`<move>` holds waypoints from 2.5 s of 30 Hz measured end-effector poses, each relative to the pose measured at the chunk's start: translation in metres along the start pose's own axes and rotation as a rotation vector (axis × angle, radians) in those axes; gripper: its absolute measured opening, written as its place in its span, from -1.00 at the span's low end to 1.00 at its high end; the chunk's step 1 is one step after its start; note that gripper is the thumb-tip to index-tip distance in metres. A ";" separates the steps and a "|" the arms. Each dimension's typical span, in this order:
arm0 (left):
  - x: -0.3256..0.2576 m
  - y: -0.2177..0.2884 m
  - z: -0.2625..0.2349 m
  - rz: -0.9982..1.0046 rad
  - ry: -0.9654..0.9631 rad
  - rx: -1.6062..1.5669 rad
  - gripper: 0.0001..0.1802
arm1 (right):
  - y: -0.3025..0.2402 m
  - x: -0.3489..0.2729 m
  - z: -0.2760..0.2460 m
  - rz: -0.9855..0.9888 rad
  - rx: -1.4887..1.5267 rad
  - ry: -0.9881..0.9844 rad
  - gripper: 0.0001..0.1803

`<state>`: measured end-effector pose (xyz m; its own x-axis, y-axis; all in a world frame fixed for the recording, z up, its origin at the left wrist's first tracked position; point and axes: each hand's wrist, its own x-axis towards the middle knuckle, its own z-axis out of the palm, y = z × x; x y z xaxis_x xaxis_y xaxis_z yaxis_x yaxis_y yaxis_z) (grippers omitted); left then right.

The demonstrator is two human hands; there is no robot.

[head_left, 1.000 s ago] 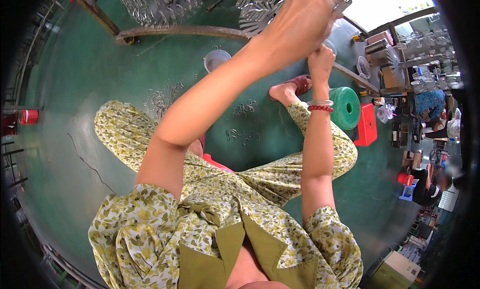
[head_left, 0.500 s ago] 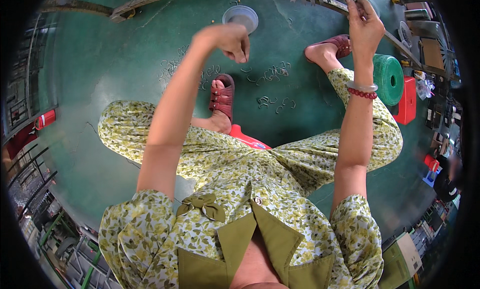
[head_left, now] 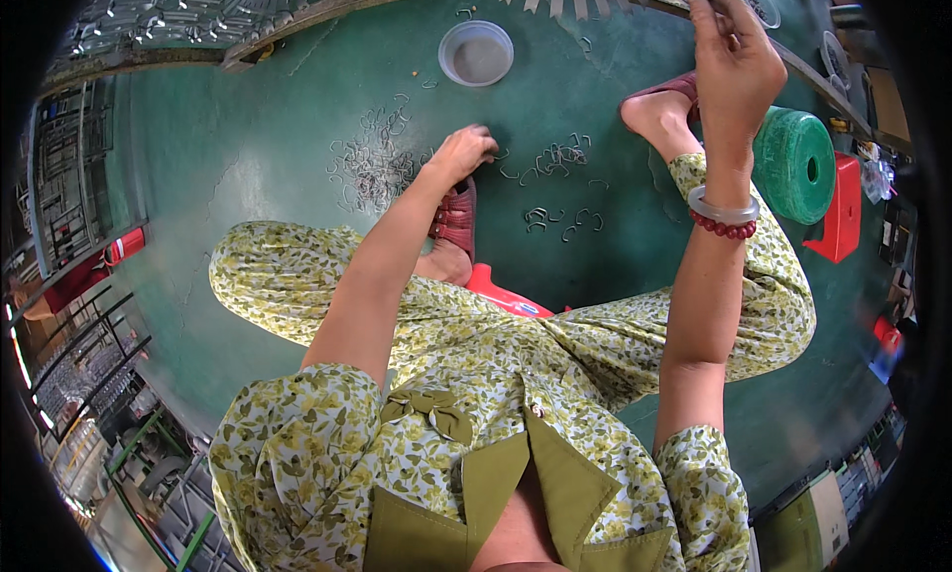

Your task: The person sits on the floor and repeatedly picks up small metal clips from the ground, then attaches them to metal hangers hanging from a wooden rack. The person continues this assembly process throughout the clip.

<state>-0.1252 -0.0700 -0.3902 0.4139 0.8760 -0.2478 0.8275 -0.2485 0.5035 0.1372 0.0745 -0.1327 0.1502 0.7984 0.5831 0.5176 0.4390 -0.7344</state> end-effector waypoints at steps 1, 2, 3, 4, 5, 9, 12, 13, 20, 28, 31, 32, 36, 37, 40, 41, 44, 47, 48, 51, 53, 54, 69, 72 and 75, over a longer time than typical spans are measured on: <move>0.003 0.001 0.003 0.015 -0.038 0.063 -0.85 | -0.001 0.000 -0.001 -0.008 -0.002 -0.001 -0.85; 0.006 0.002 0.006 0.031 -0.076 0.125 -0.87 | 0.004 0.000 -0.003 0.003 -0.035 -0.026 -0.83; 0.009 0.004 0.006 0.049 -0.112 0.190 -0.88 | 0.013 0.001 -0.007 0.011 -0.069 -0.048 -0.80; 0.009 0.003 0.011 0.094 -0.077 0.262 -0.87 | 0.016 0.003 -0.010 0.009 -0.101 -0.066 -0.78; 0.000 0.001 0.022 0.138 -0.041 0.335 -0.87 | 0.015 0.000 -0.011 -0.020 -0.126 -0.071 -0.79; 0.004 0.015 0.011 0.086 -0.105 0.430 -0.85 | 0.006 0.009 -0.014 -0.114 -0.190 -0.090 -0.81; 0.011 0.018 0.010 -0.072 0.087 0.195 -0.84 | 0.008 0.014 -0.018 -0.025 -0.142 -0.124 -0.82; 0.016 0.019 0.008 -0.111 0.126 0.119 -0.83 | 0.010 0.015 -0.020 0.010 -0.150 -0.143 -0.83; 0.072 0.128 -0.062 0.011 0.237 -0.656 -0.79 | 0.024 0.026 -0.033 0.340 0.040 -0.243 -0.76; 0.121 0.221 -0.161 0.026 0.531 -1.674 -0.77 | -0.005 0.019 -0.052 0.432 0.159 -0.350 -0.80; 0.116 0.223 -0.170 0.043 0.509 -1.709 -0.76 | -0.005 0.016 -0.053 0.409 0.129 -0.351 -0.79; 0.114 0.222 -0.172 0.041 0.498 -1.689 -0.76 | -0.006 0.017 -0.053 0.398 0.128 -0.352 -0.79; 0.105 0.220 -0.175 0.058 0.490 -1.686 -0.76 | -0.007 0.014 -0.050 0.401 0.127 -0.363 -0.80; 0.105 0.221 -0.176 0.061 0.485 -1.680 -0.76 | -0.007 0.013 -0.049 0.396 0.117 -0.366 -0.81; 0.104 0.222 -0.177 0.053 0.494 -1.669 -0.76 | -0.009 0.012 -0.049 0.402 0.149 -0.384 -0.82; 0.105 0.220 -0.178 0.042 0.513 -1.670 -0.76 | -0.008 0.011 -0.049 0.397 0.137 -0.390 -0.83; 0.108 0.215 -0.176 0.012 0.512 -1.648 -0.76 | -0.009 0.009 -0.050 0.387 0.115 -0.403 -0.83; 0.109 0.216 -0.172 0.044 0.490 -1.602 -0.76 | -0.011 0.008 -0.050 0.385 0.120 -0.396 -0.84; 0.108 0.218 -0.171 0.064 0.481 -1.584 -0.76 | -0.009 0.008 -0.050 0.381 0.120 -0.388 -0.84; 0.105 0.217 -0.171 0.085 0.454 -1.624 -0.76 | -0.006 0.008 -0.053 0.377 0.131 -0.392 -0.84; 0.103 0.215 -0.169 0.083 0.405 -1.530 -0.76 | -0.004 0.008 -0.056 0.393 0.159 -0.403 -0.84; 0.103 0.213 -0.167 0.082 0.384 -1.482 -0.76 | -0.002 0.009 -0.059 0.408 0.181 -0.409 -0.84; 0.124 0.193 -0.133 -0.085 0.273 -1.939 -0.66 | -0.013 0.052 -0.055 0.133 -0.467 -0.659 -0.78; 0.134 0.177 -0.131 0.021 0.324 -2.173 -0.63 | -0.008 0.059 -0.043 0.136 -0.479 -0.650 -0.79; 0.146 0.171 -0.136 0.152 0.292 -2.243 -0.62 | -0.002 0.065 -0.035 0.222 -0.431 -0.639 -0.81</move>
<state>0.0252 0.0716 -0.2273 0.1903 0.9706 -0.1471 -0.8986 0.2325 0.3720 0.1759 0.1109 -0.0815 -0.1560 0.9872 0.0319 0.8318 0.1487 -0.5347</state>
